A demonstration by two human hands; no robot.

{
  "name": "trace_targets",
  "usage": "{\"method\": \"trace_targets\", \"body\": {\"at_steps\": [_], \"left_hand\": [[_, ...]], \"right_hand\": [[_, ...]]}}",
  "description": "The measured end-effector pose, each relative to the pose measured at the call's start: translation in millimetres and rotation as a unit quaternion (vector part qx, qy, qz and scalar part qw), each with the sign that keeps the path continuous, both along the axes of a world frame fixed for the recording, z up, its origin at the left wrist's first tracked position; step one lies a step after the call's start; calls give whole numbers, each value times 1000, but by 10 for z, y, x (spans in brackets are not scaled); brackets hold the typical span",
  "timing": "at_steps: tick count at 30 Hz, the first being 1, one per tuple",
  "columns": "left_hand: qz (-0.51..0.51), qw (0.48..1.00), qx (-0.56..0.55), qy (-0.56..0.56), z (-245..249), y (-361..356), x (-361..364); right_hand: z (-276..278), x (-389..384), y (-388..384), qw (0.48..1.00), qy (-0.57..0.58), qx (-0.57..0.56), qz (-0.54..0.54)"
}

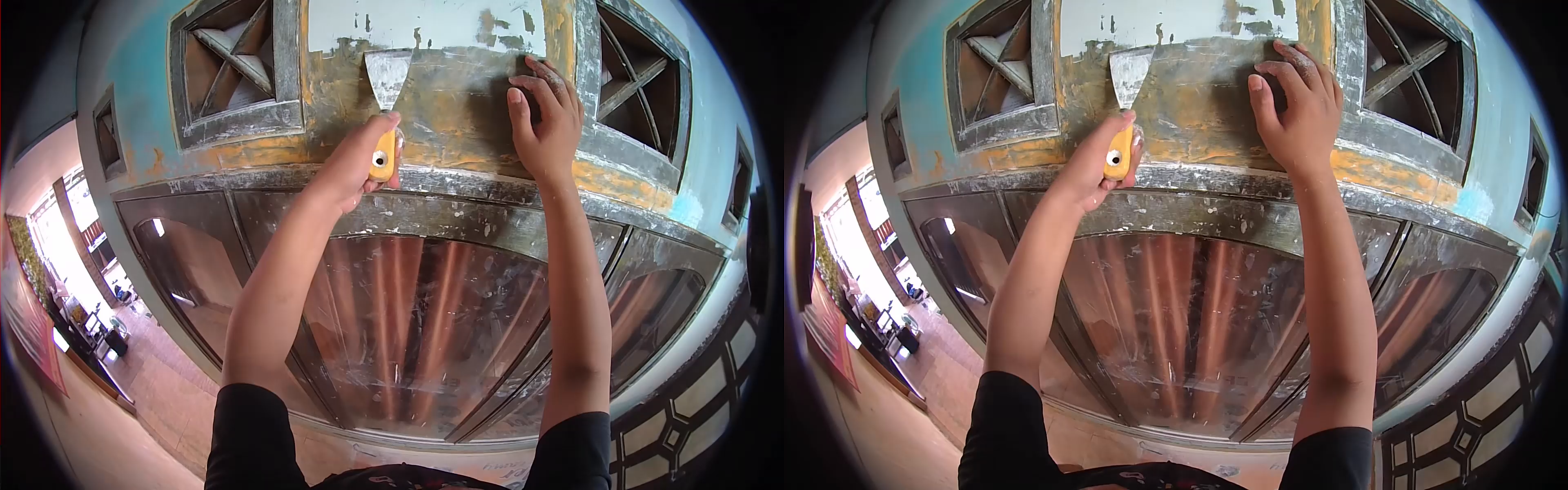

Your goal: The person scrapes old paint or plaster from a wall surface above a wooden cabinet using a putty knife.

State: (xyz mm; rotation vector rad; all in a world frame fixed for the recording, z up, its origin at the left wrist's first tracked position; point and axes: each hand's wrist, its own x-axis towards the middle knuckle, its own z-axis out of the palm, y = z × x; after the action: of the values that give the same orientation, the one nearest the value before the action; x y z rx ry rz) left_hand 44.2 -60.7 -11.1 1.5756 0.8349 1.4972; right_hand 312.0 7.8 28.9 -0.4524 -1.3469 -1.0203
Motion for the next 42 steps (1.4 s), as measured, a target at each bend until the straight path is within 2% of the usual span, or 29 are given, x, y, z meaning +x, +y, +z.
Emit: {"method": "trace_targets", "body": {"at_steps": [5,15,18,25,42], "left_hand": [[-12,998,1,60,-80,58,-57],[13,999,-7,52,52,49,-44],[-16,998,14,57,22,54,-43],[-1,998,13,56,46,80,-35],[-40,999,12,20,18,-4,47]], "right_hand": [[-4,-2,-13,1000,3,-3,-2],[-24,9,-3,1000,0,8,2],[-38,9,-6,1000,5,-2,8],[-27,17,6,1000,6,1,-7],[-73,2,-7,1000,12,-4,-11]]}}
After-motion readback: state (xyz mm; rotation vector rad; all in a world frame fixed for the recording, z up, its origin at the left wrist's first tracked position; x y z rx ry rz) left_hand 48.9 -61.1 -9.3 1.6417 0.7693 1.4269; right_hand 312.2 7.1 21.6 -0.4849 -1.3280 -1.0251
